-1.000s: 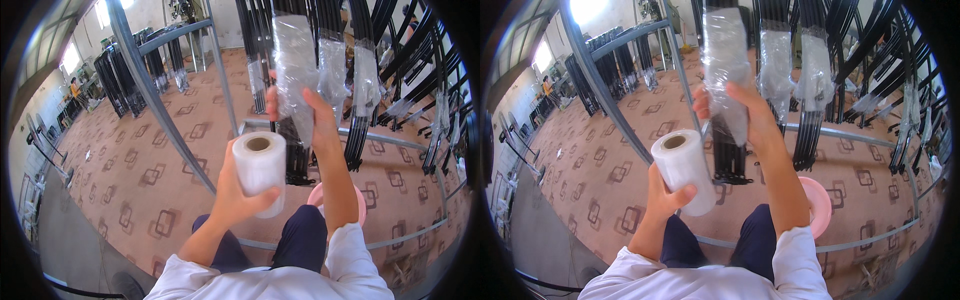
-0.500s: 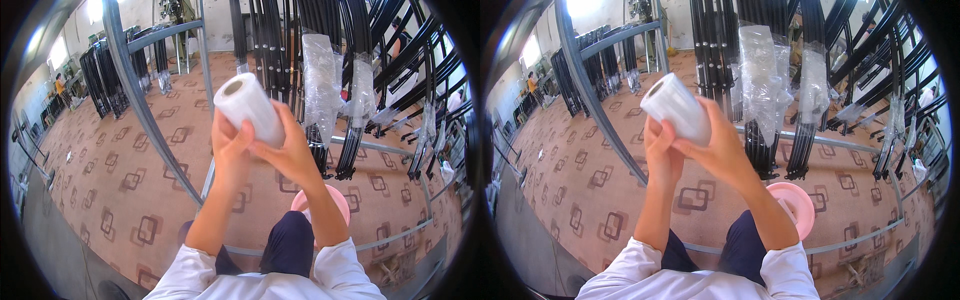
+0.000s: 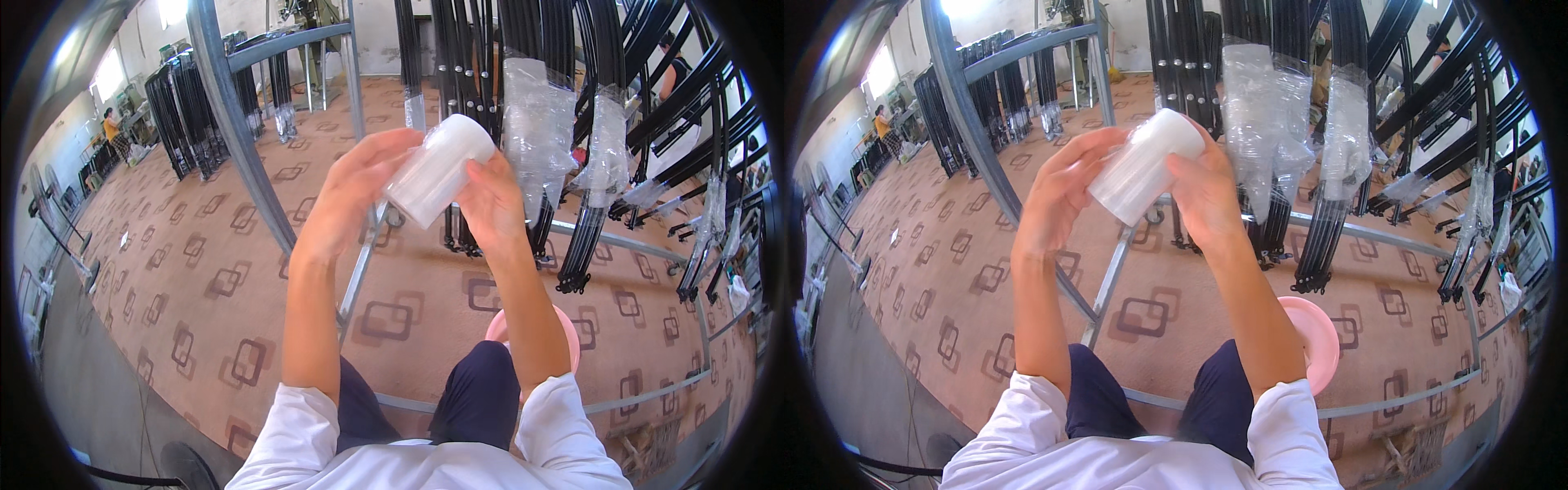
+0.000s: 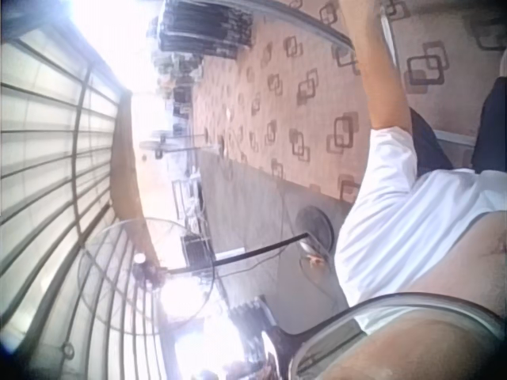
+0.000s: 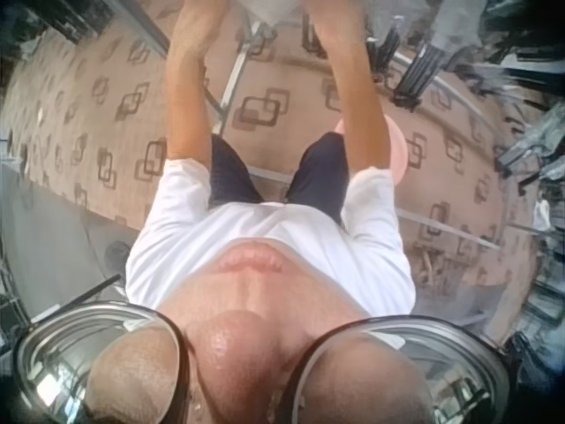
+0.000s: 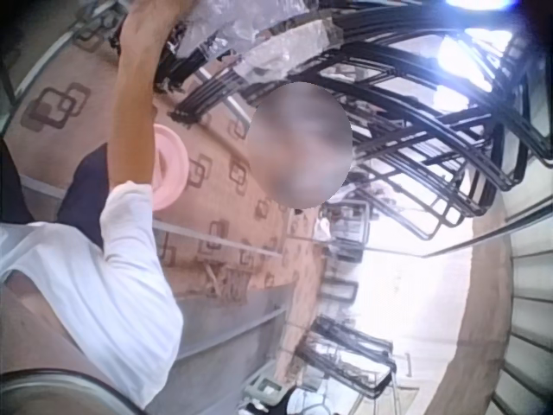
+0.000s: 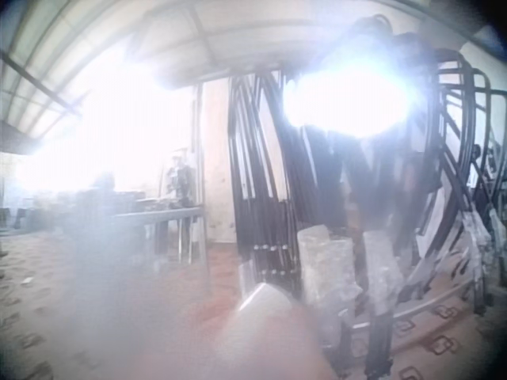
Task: The person takes pre-cut pieces of plastic film from a bowl and wraps them around the joints of black metal rods. They then use a roll of plastic film to wrap larger sections of the rods while they hang on a metal rack.
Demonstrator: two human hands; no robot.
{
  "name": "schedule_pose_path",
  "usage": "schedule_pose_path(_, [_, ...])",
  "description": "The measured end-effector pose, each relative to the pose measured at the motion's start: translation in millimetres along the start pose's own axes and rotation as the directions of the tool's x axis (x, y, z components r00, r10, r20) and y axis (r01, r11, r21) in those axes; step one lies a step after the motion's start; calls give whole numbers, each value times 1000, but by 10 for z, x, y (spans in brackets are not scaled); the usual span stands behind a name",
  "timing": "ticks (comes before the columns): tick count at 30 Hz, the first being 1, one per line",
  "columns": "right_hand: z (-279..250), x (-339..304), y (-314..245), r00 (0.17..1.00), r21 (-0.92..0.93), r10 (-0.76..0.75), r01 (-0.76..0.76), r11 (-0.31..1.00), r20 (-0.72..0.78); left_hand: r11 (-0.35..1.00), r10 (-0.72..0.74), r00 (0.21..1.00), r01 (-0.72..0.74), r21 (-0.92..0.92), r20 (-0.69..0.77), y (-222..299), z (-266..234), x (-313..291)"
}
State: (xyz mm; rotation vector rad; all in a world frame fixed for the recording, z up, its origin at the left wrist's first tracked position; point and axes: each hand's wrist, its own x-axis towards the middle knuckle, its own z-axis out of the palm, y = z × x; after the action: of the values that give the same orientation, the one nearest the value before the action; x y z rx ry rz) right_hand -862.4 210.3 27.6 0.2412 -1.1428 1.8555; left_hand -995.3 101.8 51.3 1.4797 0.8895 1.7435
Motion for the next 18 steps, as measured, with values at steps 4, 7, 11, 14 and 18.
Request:
schedule_pose_path(4, [-42, 11, 40, 996, -30, -79, 78, 996, -34, 915, -19, 976, 104, 390, -215, -56, 179, 131])
schedule_pose_path(7, [-33, 26, 57, 983, 13, -169, 170, 985, -70, 944, 86, 943, 27, 330, -322, -325, 274, 221])
schedule_pose_path(11, [-221, -1, 21, 992, -38, -90, 87, 995, -83, 673, 558, 765, -191, 714, -322, -517, 639, 282])
schedule_pose_path(14, [-220, -16, -107, 994, -174, -63, 46, 984, -88, 507, 680, 684, -180, 843, -263, -533, 627, 287])
schedule_pose_path(18, [-130, -98, -212, 999, -64, -30, 27, 998, -37, 666, 584, 713, -149, 731, -387, -473, 641, 361])
